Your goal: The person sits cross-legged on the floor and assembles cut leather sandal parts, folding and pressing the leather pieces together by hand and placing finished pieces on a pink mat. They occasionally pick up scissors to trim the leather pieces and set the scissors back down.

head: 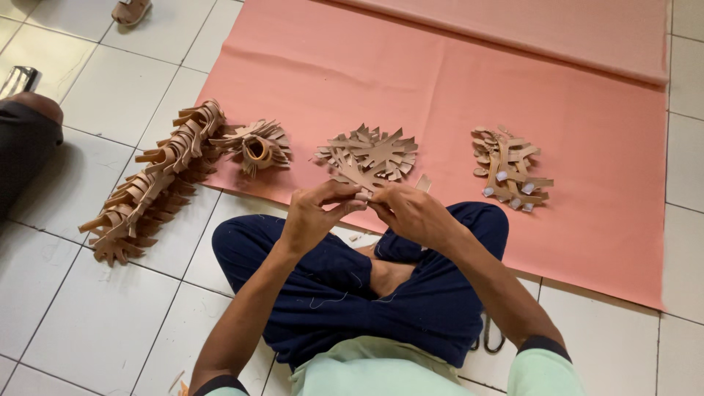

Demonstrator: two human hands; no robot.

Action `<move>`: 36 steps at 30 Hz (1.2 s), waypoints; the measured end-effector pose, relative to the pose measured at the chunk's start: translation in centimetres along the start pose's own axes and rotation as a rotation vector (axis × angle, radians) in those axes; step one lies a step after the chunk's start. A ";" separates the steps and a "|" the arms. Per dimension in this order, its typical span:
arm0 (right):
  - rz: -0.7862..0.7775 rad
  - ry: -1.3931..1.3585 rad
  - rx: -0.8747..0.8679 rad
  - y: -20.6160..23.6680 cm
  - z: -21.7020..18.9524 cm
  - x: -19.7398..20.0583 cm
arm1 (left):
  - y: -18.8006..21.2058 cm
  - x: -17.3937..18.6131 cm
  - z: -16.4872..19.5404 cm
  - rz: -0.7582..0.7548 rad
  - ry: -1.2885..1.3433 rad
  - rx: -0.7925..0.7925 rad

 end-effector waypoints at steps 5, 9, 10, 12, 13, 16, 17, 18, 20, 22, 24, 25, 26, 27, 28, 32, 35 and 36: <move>-0.062 -0.013 0.133 -0.4 -2.3 0.2 | 0.5 -0.8 -2.1 -0.076 0.109 0.147; -0.032 -0.094 -0.020 -1.2 -1.2 -0.1 | 0.8 0.0 -1.9 -0.049 -0.035 0.146; -0.013 -0.144 -0.101 -1.1 -0.2 -0.1 | 1.0 0.5 -1.4 -0.010 -0.080 0.112; -0.030 -0.155 -0.072 -0.9 -0.2 -0.4 | 1.3 0.4 -1.1 -0.019 -0.079 0.087; -0.037 -0.160 -0.058 -0.8 0.0 -0.5 | 1.4 0.4 -1.0 -0.025 -0.081 0.073; -0.131 -0.143 0.087 -0.2 -0.2 -1.8 | 1.5 -0.7 -0.7 -0.143 -0.044 0.010; -0.157 -0.134 0.016 -0.1 0.8 -2.7 | 1.7 -0.9 -1.4 -0.156 -0.062 0.070; -0.184 -0.120 -0.051 -0.2 1.7 -3.6 | 1.8 -1.1 -1.9 -0.166 -0.081 0.126; -0.213 -0.114 -0.107 0.1 2.5 -4.8 | 2.2 -1.5 -2.9 -0.190 -0.068 0.215; -0.214 -0.137 -0.082 0.4 2.2 -5.4 | 2.5 -2.0 -3.8 -0.223 -0.010 0.289; -0.127 -0.168 0.000 0.8 0.9 -5.0 | 2.5 -0.9 -3.6 -0.089 0.109 0.250; -0.081 -0.174 0.050 0.9 0.5 -4.5 | 2.5 -0.2 -3.5 -0.015 0.163 0.219; -0.089 -0.230 -0.017 0.8 1.3 -4.5 | 2.3 -0.1 -3.3 -0.023 0.147 0.189; -0.098 -0.292 -0.093 0.9 2.2 -4.6 | 2.1 0.0 -3.1 -0.036 0.138 0.167; -0.114 -0.352 -0.167 1.1 3.1 -4.7 | 2.0 0.0 -2.8 -0.043 0.132 0.144; -0.132 -0.237 -0.071 0.8 2.3 -4.3 | 2.1 -0.4 -3.3 -0.072 0.165 0.230; -0.128 -0.169 -0.031 0.9 1.7 -4.4 | 2.1 -0.5 -3.0 -0.065 0.086 0.246; -0.139 -0.140 -0.041 0.9 1.6 -4.6 | 2.2 -0.7 -2.9 -0.081 0.055 0.253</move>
Point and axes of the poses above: each hand's wrist, its own y-axis away from the middle knuckle, its own x-axis out of the back of the hand, z = x × y, the point moved 10 cm from there along -y, towards the middle knuckle, and after that the axes turned 14 degrees about -z, right-handed, at the moved point
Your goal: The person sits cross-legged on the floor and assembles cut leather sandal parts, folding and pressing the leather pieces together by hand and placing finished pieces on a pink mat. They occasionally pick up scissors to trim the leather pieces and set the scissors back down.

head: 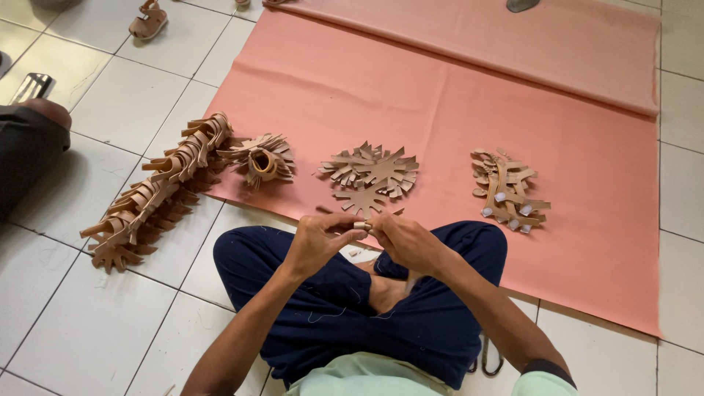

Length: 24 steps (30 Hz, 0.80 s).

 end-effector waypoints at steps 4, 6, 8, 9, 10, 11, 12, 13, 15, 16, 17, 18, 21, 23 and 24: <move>0.024 0.091 0.079 0.0 -1.5 0.1 | 0.3 -0.4 0.1 0.013 0.110 -0.031; 0.063 0.156 0.036 -0.1 -1.8 0.4 | 0.7 -0.5 1.1 0.073 -0.067 -0.092; 0.143 0.113 -0.019 -0.2 -1.8 1.1 | 0.9 -0.4 1.8 0.139 -0.164 -0.138; 0.200 0.037 -0.049 0.0 -1.7 1.6 | 1.0 -0.3 1.9 0.179 -0.172 -0.150; 0.260 -0.039 -0.081 0.2 -1.5 2.0 | 1.1 -0.1 2.1 0.215 -0.182 -0.164; 0.281 -0.087 -0.118 0.2 -1.3 2.1 | 1.1 -0.1 2.2 0.225 -0.193 -0.172; 0.299 -0.133 -0.154 0.3 -1.0 2.2 | 1.2 -0.1 2.3 0.238 -0.203 -0.181; 0.319 -0.176 -0.190 0.5 -0.6 2.4 | 1.3 0.0 2.5 0.252 -0.213 -0.192; 0.259 -0.199 -0.259 0.5 0.0 2.1 | 1.2 -0.1 1.9 0.211 -0.141 -0.165; 0.228 -0.212 -0.291 0.5 0.4 1.9 | 1.2 0.0 1.5 0.192 -0.108 -0.150; 0.218 -0.219 -0.203 0.4 -0.2 2.1 | 1.0 -0.2 0.7 0.128 0.010 -0.115; 0.206 -0.224 -0.115 0.4 -0.7 2.2 | 0.9 -0.5 -0.1 0.064 0.129 -0.079; 0.158 -0.206 -0.081 0.2 -0.7 1.3 | 1.0 -0.6 -1.2 0.020 0.148 -0.016; 0.139 -0.151 -0.086 -0.3 -0.6 0.4 | 1.2 -0.3 -1.1 0.041 0.044 -0.019; 0.135 -0.106 -0.065 -0.5 -0.9 0.2 | 1.3 -0.2 -0.8 0.055 -0.009 -0.037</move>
Point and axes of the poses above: each hand's wrist, its own y-axis away from the middle knuckle, its own x-axis out of the back of the hand, z = x × y, the point moved 10 cm from there along -y, towards the middle knuckle, and after that the axes turned 14 degrees about -z, right-handed, at the moved point
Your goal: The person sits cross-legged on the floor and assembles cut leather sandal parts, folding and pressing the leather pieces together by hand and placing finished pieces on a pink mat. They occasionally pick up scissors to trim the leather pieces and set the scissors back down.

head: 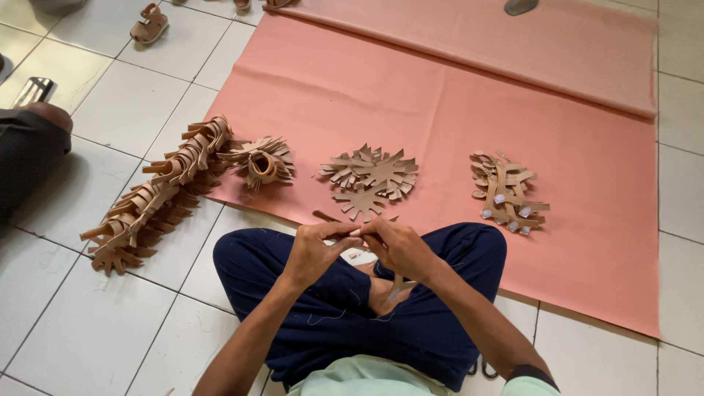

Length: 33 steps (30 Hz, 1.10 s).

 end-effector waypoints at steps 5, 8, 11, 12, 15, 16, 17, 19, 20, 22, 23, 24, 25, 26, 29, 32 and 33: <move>0.085 -0.136 -0.175 0.0 1.5 -0.1 | 0.6 0.7 1.5 0.198 -0.075 -0.074; 0.157 -0.146 -0.165 0.1 1.0 0.7 | 1.1 1.3 3.1 0.314 -0.129 -0.188; 0.178 -0.106 -0.152 0.2 0.4 1.0 | 1.5 1.4 5.2 0.369 -0.341 -0.300; 0.188 -0.114 -0.161 0.3 0.5 1.1 | 1.7 1.3 5.8 0.383 -0.400 -0.344; 0.189 -0.151 -0.163 0.4 0.6 1.0 | 1.7 1.1 6.8 0.373 -0.488 -0.404; 0.184 -0.166 -0.160 0.5 0.7 1.0 | 1.7 1.0 6.9 0.360 -0.502 -0.411; 0.170 -0.169 -0.168 0.5 0.8 0.9 | 1.4 0.9 6.7 0.323 -0.489 -0.396; 0.139 -0.174 -0.189 0.8 1.0 0.8 | 1.2 0.5 6.3 0.251 -0.459 -0.364; 0.123 -0.173 -0.181 0.7 1.0 0.7 | 1.1 0.3 6.1 0.214 -0.443 -0.353; 0.085 -0.173 -0.165 0.8 0.8 0.4 | 1.1 -0.3 5.8 0.143 -0.410 -0.327; 0.077 -0.167 -0.167 0.9 0.7 0.3 | 1.3 -0.4 5.9 0.153 -0.426 -0.335; 0.072 -0.159 -0.164 0.9 0.7 0.3 | 1.4 -0.5 6.1 0.164 -0.446 -0.347; 0.068 -0.154 -0.164 1.0 0.7 0.2 | 1.5 -0.6 6.3 0.172 -0.466 -0.357; 0.073 -0.174 -0.155 1.2 0.8 0.1 | 1.4 -0.5 6.0 0.159 -0.395 -0.328; 0.070 -0.186 -0.155 1.6 1.5 0.1 | 0.9 -0.4 5.4 0.126 -0.245 -0.278; 0.030 -0.106 -0.146 1.9 2.1 -0.4 | 0.7 -0.2 5.3 0.090 -0.212 -0.242; 0.015 -0.066 -0.095 1.9 1.9 -0.5 | 0.5 -0.2 5.0 0.073 -0.186 -0.203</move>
Point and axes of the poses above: each hand's wrist, its own y-axis away from the middle knuckle, its own x-axis out of the back of the hand, z = x × y, the point moved 10 cm from there along -y, towards the middle knuckle, and after that the axes turned 14 degrees about -z, right-handed, at the moved point
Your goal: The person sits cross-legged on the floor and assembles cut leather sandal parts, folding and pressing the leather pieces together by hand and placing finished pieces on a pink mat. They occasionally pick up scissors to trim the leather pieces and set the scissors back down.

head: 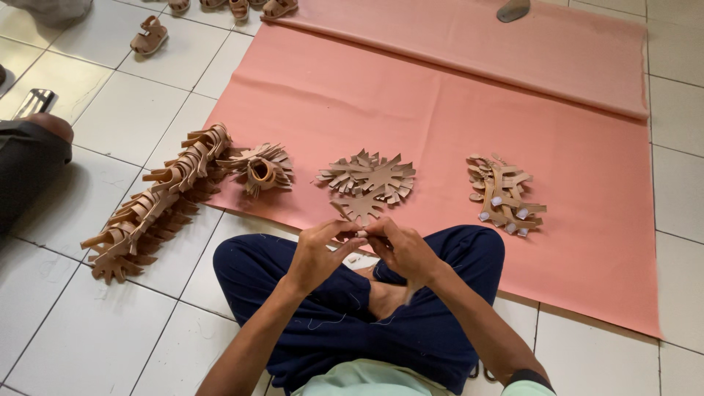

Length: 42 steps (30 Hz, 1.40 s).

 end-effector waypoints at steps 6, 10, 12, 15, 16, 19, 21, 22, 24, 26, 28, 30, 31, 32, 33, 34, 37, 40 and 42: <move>0.023 0.090 0.125 -0.1 -0.8 -0.6 | -0.1 -0.3 -1.0 -0.077 -0.019 0.113; 0.248 0.042 0.004 0.6 -1.6 1.3 | 0.1 0.1 -0.8 0.066 0.074 0.069; 0.290 -0.043 -0.129 0.8 -1.2 1.8 | 0.1 0.3 -0.1 0.138 -0.013 0.034; 0.331 -0.113 -0.104 0.7 -2.3 2.7 | 0.1 0.7 0.1 0.179 -0.050 0.027; 0.346 -0.127 -0.058 0.6 -2.8 3.0 | 0.1 0.8 0.1 0.177 -0.049 0.030; 0.269 0.063 -0.071 0.1 -3.4 2.9 | 0.3 0.2 -0.7 0.060 0.046 0.074; 0.241 0.071 0.042 0.1 -4.3 2.5 | 0.8 0.1 -1.2 0.071 0.062 0.114; 0.229 0.073 0.096 0.1 -4.7 2.2 | 1.2 0.1 -1.5 0.073 0.070 0.135; 0.191 0.063 0.115 0.1 -4.8 1.6 | 1.6 -0.2 -1.7 0.083 0.130 0.133; 0.177 0.105 0.126 0.1 -5.1 1.1 | 1.9 -0.3 -1.9 0.086 0.147 0.138; 0.183 0.199 0.137 0.1 -5.6 0.8 | 2.2 -0.4 -1.9 0.089 0.117 0.150; 0.236 0.080 0.041 0.3 -4.6 1.1 | 2.3 -0.2 -1.3 0.140 0.094 0.121; 0.260 0.020 -0.006 0.5 -4.0 1.2 | 2.3 -0.3 -0.9 0.168 0.083 0.105; 0.301 -0.065 -0.051 0.8 -3.4 1.4 | 2.3 -0.3 -0.5 0.205 0.092 0.070; 0.338 -0.151 -0.100 1.1 -2.8 1.4 | 2.3 -0.4 -0.1 0.242 0.104 0.037; 0.374 -0.234 -0.147 1.4 -2.1 1.5 | 2.3 -0.4 0.2 0.282 0.117 0.002; 0.384 -0.308 -0.196 1.7 -1.5 1.4 | 1.9 -0.4 0.7 0.319 -0.064 -0.002; 0.409 -0.297 -0.212 2.0 -1.5 1.6 | 1.8 -0.7 1.4 0.318 -0.191 -0.047; 0.404 -0.304 -0.240 2.1 -1.3 1.5 | 2.0 -0.7 1.4 0.328 -0.167 -0.066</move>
Point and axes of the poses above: each hand's wrist, its own y-axis away from the middle knuckle, its own x-axis out of the back of the hand, z = x × y, the point moved 10 cm from there along -y, towards the middle knuckle, and after that the axes turned 14 degrees about -z, right-handed, at the moved point
